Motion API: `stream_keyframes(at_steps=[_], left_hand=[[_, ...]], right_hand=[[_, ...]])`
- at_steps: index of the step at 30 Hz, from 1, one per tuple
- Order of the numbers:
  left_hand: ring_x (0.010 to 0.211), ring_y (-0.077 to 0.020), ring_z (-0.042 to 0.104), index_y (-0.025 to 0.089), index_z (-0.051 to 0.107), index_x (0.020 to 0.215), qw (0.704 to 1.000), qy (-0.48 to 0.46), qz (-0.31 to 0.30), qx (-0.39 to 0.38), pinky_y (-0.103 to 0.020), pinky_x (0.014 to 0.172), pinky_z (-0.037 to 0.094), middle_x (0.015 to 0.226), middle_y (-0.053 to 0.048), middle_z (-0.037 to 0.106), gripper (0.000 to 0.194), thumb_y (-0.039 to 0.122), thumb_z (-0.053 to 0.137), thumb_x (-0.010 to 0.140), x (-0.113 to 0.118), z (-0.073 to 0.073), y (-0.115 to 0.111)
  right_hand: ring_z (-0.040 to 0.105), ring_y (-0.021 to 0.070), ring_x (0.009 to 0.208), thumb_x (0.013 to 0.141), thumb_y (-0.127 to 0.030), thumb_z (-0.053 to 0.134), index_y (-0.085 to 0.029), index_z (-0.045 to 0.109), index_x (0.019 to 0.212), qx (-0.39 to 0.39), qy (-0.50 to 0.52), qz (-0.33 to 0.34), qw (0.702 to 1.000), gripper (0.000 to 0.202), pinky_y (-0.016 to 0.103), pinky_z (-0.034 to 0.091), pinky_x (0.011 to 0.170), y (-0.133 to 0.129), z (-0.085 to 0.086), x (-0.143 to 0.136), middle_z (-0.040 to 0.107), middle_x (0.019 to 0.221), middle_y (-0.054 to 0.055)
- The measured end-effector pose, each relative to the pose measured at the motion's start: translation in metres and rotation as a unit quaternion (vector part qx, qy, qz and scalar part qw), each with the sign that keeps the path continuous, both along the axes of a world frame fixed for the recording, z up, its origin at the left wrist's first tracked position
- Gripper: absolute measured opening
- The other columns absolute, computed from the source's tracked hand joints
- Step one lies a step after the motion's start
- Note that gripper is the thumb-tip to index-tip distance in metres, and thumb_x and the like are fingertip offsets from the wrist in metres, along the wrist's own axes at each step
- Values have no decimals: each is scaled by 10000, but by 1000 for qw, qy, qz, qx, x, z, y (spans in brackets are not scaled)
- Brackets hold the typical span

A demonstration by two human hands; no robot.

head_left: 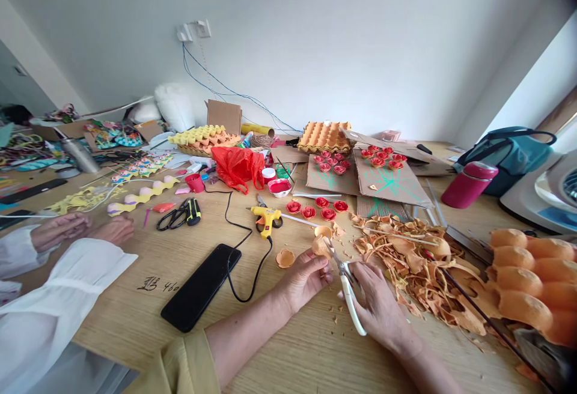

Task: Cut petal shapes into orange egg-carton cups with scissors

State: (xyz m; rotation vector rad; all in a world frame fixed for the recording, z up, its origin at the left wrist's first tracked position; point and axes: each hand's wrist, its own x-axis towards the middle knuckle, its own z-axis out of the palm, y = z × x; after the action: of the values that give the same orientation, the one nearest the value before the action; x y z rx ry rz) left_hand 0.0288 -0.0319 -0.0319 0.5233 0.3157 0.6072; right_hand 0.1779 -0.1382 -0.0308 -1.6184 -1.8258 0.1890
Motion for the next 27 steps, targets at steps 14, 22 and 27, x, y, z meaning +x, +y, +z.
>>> stream_keyframes(at_steps=[14, 22, 27], left_hand=[[672, -92, 475, 145, 604, 763, 998, 8, -49, 41, -250, 673, 394, 693, 26, 497, 285, 232, 859, 670, 2, -4, -3], [661, -105, 505, 152, 600, 750, 997, 7, -66, 26, -262, 664, 403, 683, 21, 512, 302, 256, 868, 656, 2, -2, -4], [660, -107, 510, 151, 592, 725, 997, 5, -66, 34, -265, 674, 406, 674, 18, 519, 313, 262, 875, 647, 2, -1, -3]], right_hand=[[601, 274, 921, 929, -334, 548, -247, 470, 914, 11, 33, 44, 998, 118, 504, 422, 977, -1, -2, 1, 622, 901, 47], [587, 231, 787, 912, -306, 567, -253, 441, 864, 34, 42, 55, 997, 144, 523, 379, 1042, 0, -2, 1, 576, 812, 2], [578, 238, 804, 894, -272, 574, -253, 452, 861, 40, 41, 58, 997, 128, 507, 388, 1002, -1, -1, 2, 576, 808, 3]])
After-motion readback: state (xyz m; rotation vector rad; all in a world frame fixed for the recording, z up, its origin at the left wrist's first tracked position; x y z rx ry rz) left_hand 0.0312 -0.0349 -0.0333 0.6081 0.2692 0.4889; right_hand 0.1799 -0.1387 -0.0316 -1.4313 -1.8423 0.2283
